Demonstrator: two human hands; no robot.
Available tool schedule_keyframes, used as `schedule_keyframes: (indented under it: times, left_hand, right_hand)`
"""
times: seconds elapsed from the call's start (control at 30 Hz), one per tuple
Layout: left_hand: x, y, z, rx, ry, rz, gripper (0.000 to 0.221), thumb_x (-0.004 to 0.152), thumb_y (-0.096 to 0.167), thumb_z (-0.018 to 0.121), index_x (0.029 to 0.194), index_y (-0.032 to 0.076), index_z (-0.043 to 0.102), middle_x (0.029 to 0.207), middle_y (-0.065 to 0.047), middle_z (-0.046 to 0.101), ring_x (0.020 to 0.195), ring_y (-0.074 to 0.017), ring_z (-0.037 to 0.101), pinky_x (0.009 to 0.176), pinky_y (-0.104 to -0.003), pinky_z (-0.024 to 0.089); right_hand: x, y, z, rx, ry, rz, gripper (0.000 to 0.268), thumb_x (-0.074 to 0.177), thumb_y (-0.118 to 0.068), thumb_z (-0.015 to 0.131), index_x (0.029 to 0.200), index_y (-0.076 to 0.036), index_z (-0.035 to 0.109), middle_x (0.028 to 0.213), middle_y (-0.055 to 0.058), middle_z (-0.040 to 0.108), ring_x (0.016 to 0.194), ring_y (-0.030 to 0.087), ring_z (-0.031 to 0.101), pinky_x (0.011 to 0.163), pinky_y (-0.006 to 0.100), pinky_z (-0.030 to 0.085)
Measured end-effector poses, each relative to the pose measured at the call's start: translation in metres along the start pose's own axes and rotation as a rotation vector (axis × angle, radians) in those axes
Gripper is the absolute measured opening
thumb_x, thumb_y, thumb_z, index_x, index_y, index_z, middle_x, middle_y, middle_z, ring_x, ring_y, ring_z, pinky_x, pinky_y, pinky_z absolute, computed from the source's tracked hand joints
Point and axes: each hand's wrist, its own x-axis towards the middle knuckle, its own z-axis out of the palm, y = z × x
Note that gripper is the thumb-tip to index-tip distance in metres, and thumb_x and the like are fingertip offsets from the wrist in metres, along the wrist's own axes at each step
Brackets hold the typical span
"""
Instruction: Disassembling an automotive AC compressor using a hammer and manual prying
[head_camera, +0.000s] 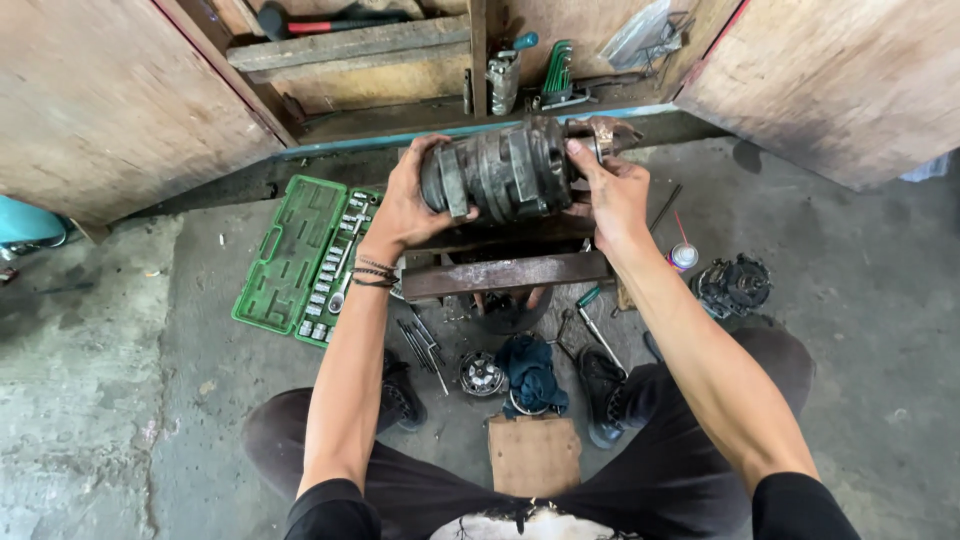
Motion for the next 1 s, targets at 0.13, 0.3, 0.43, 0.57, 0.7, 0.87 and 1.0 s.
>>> schedule_keyframes:
  times: [0.13,0.3,0.43,0.57,0.7,0.87,1.0]
  left_hand:
    - [-0.007,0.013,0.0,0.002,0.018,0.002,0.1,0.054,0.041,0.101,0.136,0.012,0.051,0.131,-0.015,0.061,0.124,-0.0391,0.059,0.109,-0.053,0.043]
    - [-0.006,0.017,0.003,0.046,0.038,0.073,0.1,0.054,0.044,0.1,0.136,0.012,0.052,0.131,-0.014,0.059,0.127,-0.0367,0.057,0.112,-0.049,0.042]
    - [-0.01,0.011,0.004,0.052,0.041,0.092,0.099,0.056,0.044,0.1,0.137,0.011,0.053,0.13,-0.014,0.058,0.127,-0.0366,0.057,0.113,-0.049,0.041]
    - [-0.011,0.013,0.003,0.057,0.029,0.123,0.099,0.059,0.042,0.1,0.138,0.01,0.051,0.133,-0.016,0.056,0.129,-0.0383,0.054,0.114,-0.051,0.037]
    - [-0.013,0.017,0.004,0.052,0.022,0.144,0.1,0.057,0.041,0.101,0.137,0.009,0.051,0.133,-0.015,0.055,0.13,-0.0385,0.052,0.115,-0.051,0.037]
    - [-0.014,0.025,0.003,0.051,0.016,0.18,0.099,0.059,0.043,0.1,0.137,0.009,0.051,0.131,-0.017,0.052,0.131,-0.0401,0.051,0.116,-0.053,0.036]
    - [-0.017,0.025,0.002,0.044,0.011,0.2,0.095,0.062,0.045,0.097,0.137,0.009,0.051,0.131,-0.016,0.051,0.132,-0.0406,0.05,0.116,-0.053,0.036]
  right_hand:
    - [-0.001,0.008,-0.004,-0.018,-0.029,-0.026,0.052,0.08,-0.032,0.093,0.095,0.01,0.067,0.083,0.018,0.067,0.068,0.033,0.075,0.053,0.046,0.069]
    - [-0.007,0.002,-0.014,-0.153,-0.118,0.001,0.063,0.083,-0.042,0.09,0.112,0.009,0.067,0.096,0.018,0.068,0.083,0.025,0.072,0.063,0.047,0.067]
    - [-0.019,-0.018,-0.024,-0.231,-0.201,0.027,0.069,0.09,-0.042,0.085,0.12,0.016,0.061,0.116,0.033,0.065,0.11,0.039,0.069,0.079,0.05,0.064]
    - [-0.034,-0.047,-0.054,-0.678,-0.194,-0.246,0.056,0.099,-0.044,0.071,0.121,0.007,0.064,0.115,0.03,0.065,0.11,0.045,0.066,0.084,0.055,0.059]
    - [-0.023,-0.005,-0.097,-1.142,-0.104,-0.417,0.047,0.094,-0.035,0.071,0.122,0.002,0.062,0.11,0.028,0.065,0.113,0.048,0.063,0.098,0.06,0.05]
    - [-0.031,0.007,-0.09,-1.207,-0.21,-0.171,0.064,0.089,-0.038,0.073,0.128,0.006,0.049,0.115,0.036,0.064,0.117,0.053,0.062,0.102,0.062,0.047]
    - [-0.002,0.016,-0.115,-1.244,-0.114,-0.174,0.057,0.087,-0.037,0.073,0.127,0.0,0.059,0.109,0.03,0.071,0.112,0.049,0.066,0.093,0.057,0.053]
